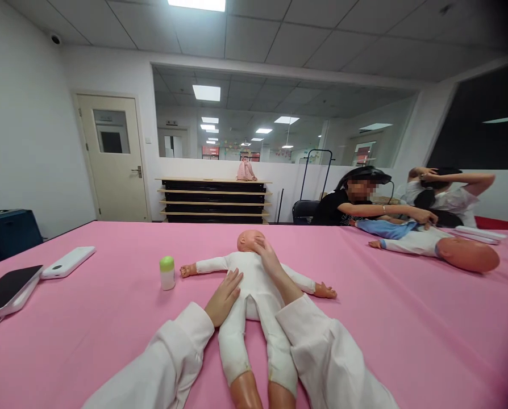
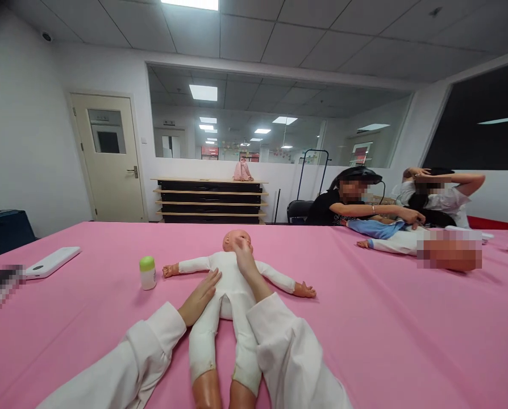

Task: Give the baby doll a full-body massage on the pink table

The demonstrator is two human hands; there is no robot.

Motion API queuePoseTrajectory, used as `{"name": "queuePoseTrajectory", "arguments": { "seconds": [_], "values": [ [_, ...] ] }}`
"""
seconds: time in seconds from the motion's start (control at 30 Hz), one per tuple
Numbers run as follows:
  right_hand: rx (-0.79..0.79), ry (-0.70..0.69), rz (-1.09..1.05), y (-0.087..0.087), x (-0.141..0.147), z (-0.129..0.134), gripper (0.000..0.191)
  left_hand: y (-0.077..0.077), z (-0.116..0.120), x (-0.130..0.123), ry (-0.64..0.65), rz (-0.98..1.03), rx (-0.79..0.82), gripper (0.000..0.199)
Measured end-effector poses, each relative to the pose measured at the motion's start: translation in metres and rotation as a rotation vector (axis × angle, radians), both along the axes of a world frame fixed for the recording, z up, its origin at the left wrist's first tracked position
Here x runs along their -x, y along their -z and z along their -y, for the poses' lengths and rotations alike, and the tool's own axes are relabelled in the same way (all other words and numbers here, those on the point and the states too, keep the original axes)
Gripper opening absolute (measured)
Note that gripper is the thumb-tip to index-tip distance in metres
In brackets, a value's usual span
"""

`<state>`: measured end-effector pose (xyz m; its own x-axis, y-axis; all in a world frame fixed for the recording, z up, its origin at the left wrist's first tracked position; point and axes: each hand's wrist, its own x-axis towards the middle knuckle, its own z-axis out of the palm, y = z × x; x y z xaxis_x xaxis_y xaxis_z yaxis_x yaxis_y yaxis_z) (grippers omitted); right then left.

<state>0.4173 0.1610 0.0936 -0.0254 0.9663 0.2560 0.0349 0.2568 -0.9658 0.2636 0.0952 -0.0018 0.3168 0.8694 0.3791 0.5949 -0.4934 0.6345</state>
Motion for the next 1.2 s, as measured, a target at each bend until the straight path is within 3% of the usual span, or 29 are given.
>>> {"name": "queuePoseTrajectory", "arguments": {
  "seconds": [0.07, 0.13, 0.2, 0.3, 0.4, 0.53, 0.7, 0.87, 1.07, 1.2],
  "values": [
    [-0.198, 0.221, 0.286, 0.015, -0.009, -0.013, 0.039, 0.005, -0.002, 0.000, -0.014, 0.095, 0.036, 0.055],
    [-0.196, 0.306, 0.527, 0.033, -0.016, -0.022, 0.048, 0.006, -0.003, 0.000, -0.031, 0.151, 0.013, 0.051],
    [-0.093, 0.276, 0.678, 0.049, -0.020, -0.027, 0.051, 0.004, -0.002, 0.001, -0.051, 0.183, -0.029, 0.045],
    [-0.031, 0.192, 0.736, 0.061, -0.022, -0.029, 0.044, -0.002, 0.000, 0.003, -0.083, 0.199, -0.104, 0.037],
    [-0.049, 0.162, 0.714, 0.059, -0.022, -0.027, 0.032, -0.007, 0.001, 0.006, -0.157, 0.222, -0.171, 0.036],
    [-0.012, 0.219, 0.650, 0.054, -0.022, -0.025, 0.035, -0.007, 0.000, 0.009, -0.214, 0.272, -0.167, 0.037],
    [0.012, 0.305, 0.543, 0.055, -0.024, -0.032, 0.056, -0.003, -0.002, 0.007, -0.213, 0.285, -0.148, 0.016],
    [0.035, 0.292, 0.445, 0.054, -0.016, -0.047, 0.072, 0.001, -0.006, 0.007, -0.240, 0.241, -0.294, 0.029],
    [0.058, 0.170, 0.363, 0.043, 0.010, -0.063, 0.104, 0.009, -0.013, 0.009, -0.193, 0.273, -0.250, 0.037],
    [0.042, 0.323, 0.558, 0.032, 0.028, -0.051, 0.107, 0.010, -0.015, 0.009, -0.208, 0.296, -0.220, 0.035]
  ]
}}
